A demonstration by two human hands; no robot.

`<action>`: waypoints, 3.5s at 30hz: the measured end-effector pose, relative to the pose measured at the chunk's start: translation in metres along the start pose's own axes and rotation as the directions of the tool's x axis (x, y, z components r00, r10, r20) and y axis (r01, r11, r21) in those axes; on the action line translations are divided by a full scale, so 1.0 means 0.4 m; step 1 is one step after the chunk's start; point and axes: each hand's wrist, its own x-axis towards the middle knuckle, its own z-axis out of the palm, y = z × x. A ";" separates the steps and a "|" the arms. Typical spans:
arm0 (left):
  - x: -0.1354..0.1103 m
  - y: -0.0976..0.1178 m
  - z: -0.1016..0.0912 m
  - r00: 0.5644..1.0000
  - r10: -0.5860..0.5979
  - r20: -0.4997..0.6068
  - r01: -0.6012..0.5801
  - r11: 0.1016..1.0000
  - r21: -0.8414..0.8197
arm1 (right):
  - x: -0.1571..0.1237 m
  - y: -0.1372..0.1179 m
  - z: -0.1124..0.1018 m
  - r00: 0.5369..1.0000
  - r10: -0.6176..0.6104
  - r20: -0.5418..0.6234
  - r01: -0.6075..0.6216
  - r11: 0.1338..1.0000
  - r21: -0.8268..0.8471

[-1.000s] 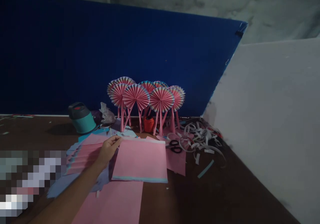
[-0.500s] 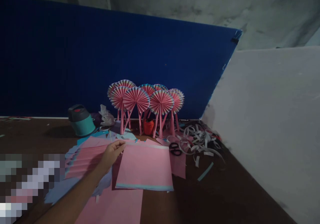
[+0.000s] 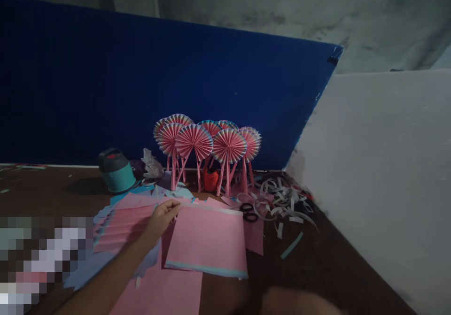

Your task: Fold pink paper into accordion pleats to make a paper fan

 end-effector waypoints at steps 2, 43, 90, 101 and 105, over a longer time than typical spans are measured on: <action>-0.004 0.002 0.003 1.000 -0.002 -0.007 0.002 1.000 0.002 | 0.072 -0.029 -0.026 0.983 -0.123 0.136 0.116 0.991 0.060; 0.007 -0.019 -0.005 0.990 0.137 0.044 -0.144 0.965 0.221 | 0.483 -0.096 0.097 0.910 -0.063 -0.410 -0.017 0.982 -0.189; -0.016 -0.021 0.017 0.991 -0.087 0.105 0.063 0.974 0.220 | 0.452 -0.186 0.146 0.617 -0.396 -0.680 0.590 0.805 0.068; -0.011 -0.011 0.024 0.953 -0.291 0.083 0.260 0.928 0.265 | 0.468 -0.190 0.162 0.658 -0.347 -0.668 0.613 0.762 0.208; -0.013 -0.009 0.028 0.971 -0.229 0.065 0.211 0.954 0.214 | 0.462 -0.189 0.163 0.579 -0.387 -0.717 0.655 0.744 0.128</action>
